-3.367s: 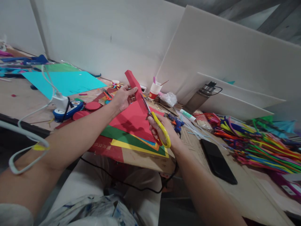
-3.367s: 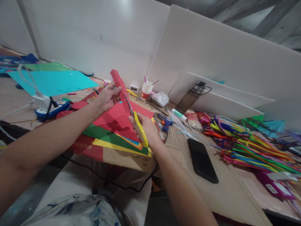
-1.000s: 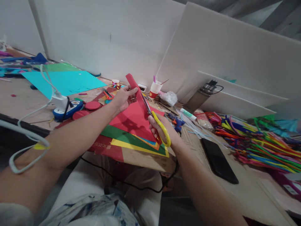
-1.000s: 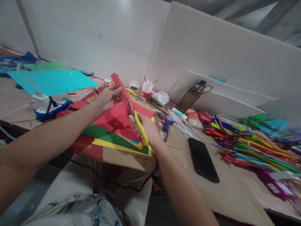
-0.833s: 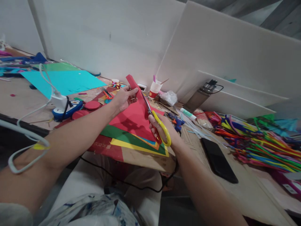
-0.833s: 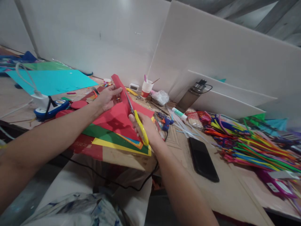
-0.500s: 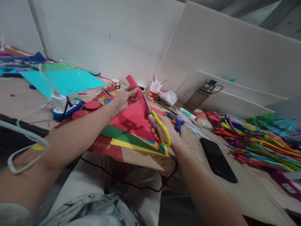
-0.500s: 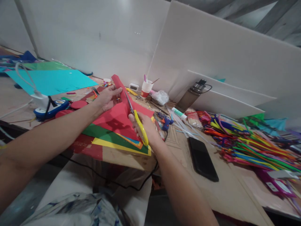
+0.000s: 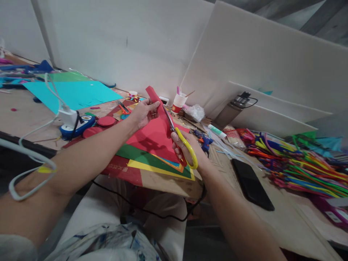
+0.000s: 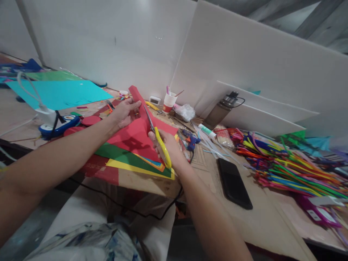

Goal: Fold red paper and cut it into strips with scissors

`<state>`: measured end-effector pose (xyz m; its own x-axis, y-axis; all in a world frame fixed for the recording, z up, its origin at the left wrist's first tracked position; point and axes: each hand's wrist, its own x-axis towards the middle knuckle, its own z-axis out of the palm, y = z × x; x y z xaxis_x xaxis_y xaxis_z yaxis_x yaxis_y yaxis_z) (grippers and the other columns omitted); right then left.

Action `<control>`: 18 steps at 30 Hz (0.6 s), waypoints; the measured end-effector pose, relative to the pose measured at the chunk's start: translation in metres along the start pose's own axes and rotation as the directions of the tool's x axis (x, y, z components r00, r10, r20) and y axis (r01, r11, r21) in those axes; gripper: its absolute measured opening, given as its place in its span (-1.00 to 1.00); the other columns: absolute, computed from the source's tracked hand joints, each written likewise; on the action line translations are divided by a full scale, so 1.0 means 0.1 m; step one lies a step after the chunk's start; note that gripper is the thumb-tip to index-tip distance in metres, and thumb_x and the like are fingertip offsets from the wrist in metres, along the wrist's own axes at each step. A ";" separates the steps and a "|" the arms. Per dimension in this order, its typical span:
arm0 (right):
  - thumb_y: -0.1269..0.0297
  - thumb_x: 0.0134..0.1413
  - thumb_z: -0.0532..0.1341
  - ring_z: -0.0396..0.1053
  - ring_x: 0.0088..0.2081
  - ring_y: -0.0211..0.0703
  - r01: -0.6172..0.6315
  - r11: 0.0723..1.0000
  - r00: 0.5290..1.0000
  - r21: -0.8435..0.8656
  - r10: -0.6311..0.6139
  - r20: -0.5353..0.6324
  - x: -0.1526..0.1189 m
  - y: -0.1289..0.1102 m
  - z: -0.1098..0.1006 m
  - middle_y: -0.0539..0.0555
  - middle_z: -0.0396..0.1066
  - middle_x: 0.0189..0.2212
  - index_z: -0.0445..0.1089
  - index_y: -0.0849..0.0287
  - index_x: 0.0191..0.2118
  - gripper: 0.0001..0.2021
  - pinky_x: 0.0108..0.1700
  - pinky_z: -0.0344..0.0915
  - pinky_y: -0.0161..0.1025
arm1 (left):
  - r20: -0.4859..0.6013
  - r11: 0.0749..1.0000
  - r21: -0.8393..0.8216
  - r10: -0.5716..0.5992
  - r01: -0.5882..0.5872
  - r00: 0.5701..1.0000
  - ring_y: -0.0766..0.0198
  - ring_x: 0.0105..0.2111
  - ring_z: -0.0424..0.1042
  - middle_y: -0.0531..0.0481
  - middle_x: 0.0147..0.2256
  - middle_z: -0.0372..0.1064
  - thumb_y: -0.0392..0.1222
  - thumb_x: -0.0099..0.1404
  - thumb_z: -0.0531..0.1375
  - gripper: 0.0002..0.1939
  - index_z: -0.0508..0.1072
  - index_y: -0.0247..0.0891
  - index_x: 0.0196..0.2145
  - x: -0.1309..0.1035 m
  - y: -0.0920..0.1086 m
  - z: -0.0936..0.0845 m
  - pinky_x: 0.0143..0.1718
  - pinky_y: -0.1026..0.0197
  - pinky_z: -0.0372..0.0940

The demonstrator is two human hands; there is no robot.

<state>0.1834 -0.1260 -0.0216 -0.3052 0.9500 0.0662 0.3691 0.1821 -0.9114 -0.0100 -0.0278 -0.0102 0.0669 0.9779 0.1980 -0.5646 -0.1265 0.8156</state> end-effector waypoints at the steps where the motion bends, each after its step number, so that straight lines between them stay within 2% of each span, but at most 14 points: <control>1: -0.28 0.03 0.12 0.18 -0.68 -0.37 -0.003 1.000 1.000 0.002 0.003 -0.002 0.00 0.00 0.00 -0.08 0.25 -0.58 0.26 0.15 -0.27 -0.49 -0.69 0.15 -0.41 | 0.003 1.000 0.002 0.001 -0.001 1.000 0.43 -0.55 0.36 0.11 -0.51 0.40 -0.33 0.09 0.35 -0.83 0.40 -0.27 -0.40 0.00 0.00 0.00 -0.40 0.27 0.29; 10: -0.29 0.02 0.12 0.16 -0.69 -0.38 -0.019 1.000 1.000 0.005 0.019 -0.012 -0.01 -0.02 0.02 -0.09 0.22 -0.59 0.31 0.16 -0.22 -0.46 -0.70 0.15 -0.42 | 0.016 1.000 -0.008 0.001 -0.001 1.000 0.42 -0.53 0.37 0.10 -0.50 0.42 -0.32 0.09 0.34 -0.84 0.41 -0.26 -0.40 0.01 -0.01 -0.01 -0.38 0.27 0.29; 18: -0.29 0.00 0.13 0.14 -0.70 -0.38 -0.028 1.000 0.999 0.005 0.028 -0.023 -0.02 -0.05 0.02 -0.09 0.21 -0.62 0.27 0.15 -0.30 -0.48 -0.71 0.14 -0.41 | 0.036 1.000 -0.010 0.015 -0.015 0.999 0.44 -0.56 0.34 0.11 -0.52 0.40 -0.32 0.10 0.34 -0.85 0.40 -0.27 -0.41 0.02 -0.02 -0.01 -0.43 0.29 0.27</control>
<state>0.1805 -0.1298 -0.0177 -0.2744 0.9603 0.0498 0.3735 0.1542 -0.9147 -0.0101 -0.0258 -0.0118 0.0883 0.9692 0.2299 -0.5739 -0.1391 0.8070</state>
